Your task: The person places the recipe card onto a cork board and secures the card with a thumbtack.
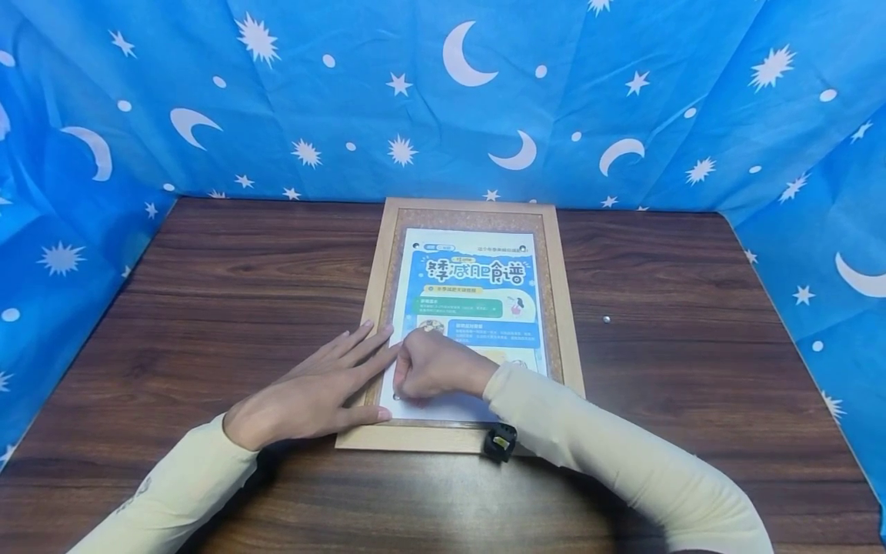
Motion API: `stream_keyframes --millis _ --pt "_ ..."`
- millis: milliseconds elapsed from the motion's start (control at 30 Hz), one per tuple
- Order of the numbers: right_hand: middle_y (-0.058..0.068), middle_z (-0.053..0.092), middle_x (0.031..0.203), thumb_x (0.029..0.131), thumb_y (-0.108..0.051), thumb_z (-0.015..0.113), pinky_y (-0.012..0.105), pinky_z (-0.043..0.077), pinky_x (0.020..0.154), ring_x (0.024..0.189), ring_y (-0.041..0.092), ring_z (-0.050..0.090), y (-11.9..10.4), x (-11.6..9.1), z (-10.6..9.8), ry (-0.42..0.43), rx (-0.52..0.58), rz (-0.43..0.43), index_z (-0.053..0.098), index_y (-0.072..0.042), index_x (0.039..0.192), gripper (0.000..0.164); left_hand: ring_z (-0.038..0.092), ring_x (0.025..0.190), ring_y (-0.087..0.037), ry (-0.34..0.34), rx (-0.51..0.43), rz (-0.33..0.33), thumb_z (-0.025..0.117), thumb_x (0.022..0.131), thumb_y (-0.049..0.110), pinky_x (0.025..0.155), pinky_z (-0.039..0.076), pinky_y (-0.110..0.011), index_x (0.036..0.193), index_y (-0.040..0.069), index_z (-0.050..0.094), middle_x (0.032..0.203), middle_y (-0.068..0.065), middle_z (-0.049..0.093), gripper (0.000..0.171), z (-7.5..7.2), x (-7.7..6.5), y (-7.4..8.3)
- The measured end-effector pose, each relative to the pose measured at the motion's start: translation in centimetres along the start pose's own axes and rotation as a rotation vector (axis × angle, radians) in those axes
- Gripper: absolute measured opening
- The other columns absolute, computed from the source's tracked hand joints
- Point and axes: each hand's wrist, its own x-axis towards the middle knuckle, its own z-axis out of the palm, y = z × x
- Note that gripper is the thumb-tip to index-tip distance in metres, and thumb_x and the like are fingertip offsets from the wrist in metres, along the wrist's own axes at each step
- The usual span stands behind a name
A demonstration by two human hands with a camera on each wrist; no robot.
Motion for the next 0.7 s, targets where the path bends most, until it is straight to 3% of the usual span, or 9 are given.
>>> stream_keyframes --millis 100,333,533,700 --pt "-0.001 0.065 0.06 0.081 0.005 0.07 0.021 0.043 0.048 0.051 0.009 0.053 0.1 -0.3 -0.1 0.012 0.0 -0.017 0.075 -0.007 0.08 0.013 0.0 0.155 -0.032 0.006 -0.006 0.005 0.058 0.097 0.057 0.124 0.007 -0.052 0.162 0.019 0.025 0.169 -0.009 0.011 0.082 0.0 0.0 0.0" --pt "-0.001 0.068 0.069 0.085 0.005 0.07 0.025 0.054 0.058 0.06 0.011 0.062 1.0 -1.7 -1.0 0.082 0.051 -0.068 0.076 -0.004 0.085 0.012 0.0 0.155 -0.031 0.007 0.004 0.003 0.057 0.098 0.057 0.124 0.007 -0.052 0.162 0.018 0.025 0.169 -0.009 0.011 0.082 0.1 -0.1 0.0" --pt "0.005 0.071 0.075 0.087 0.006 0.072 0.031 0.059 0.063 0.065 0.018 0.068 2.3 -3.5 -2.5 0.16 0.175 -0.014 0.076 -0.002 0.088 0.009 0.001 0.155 -0.031 0.011 -0.007 0.004 0.057 0.098 0.056 0.124 0.007 -0.052 0.163 0.019 0.023 0.169 -0.009 0.012 0.082 0.2 -0.1 -0.1" --pt "0.004 0.072 0.078 0.088 0.0 0.074 0.028 0.054 0.06 0.067 0.018 0.066 3.9 -5.1 -4.0 0.259 0.173 0.052 0.077 -0.004 0.09 0.005 0.001 0.155 -0.031 0.014 -0.008 -0.002 0.058 0.098 0.056 0.124 0.008 -0.052 0.163 0.019 0.024 0.169 -0.009 0.013 0.082 0.3 0.0 0.0"
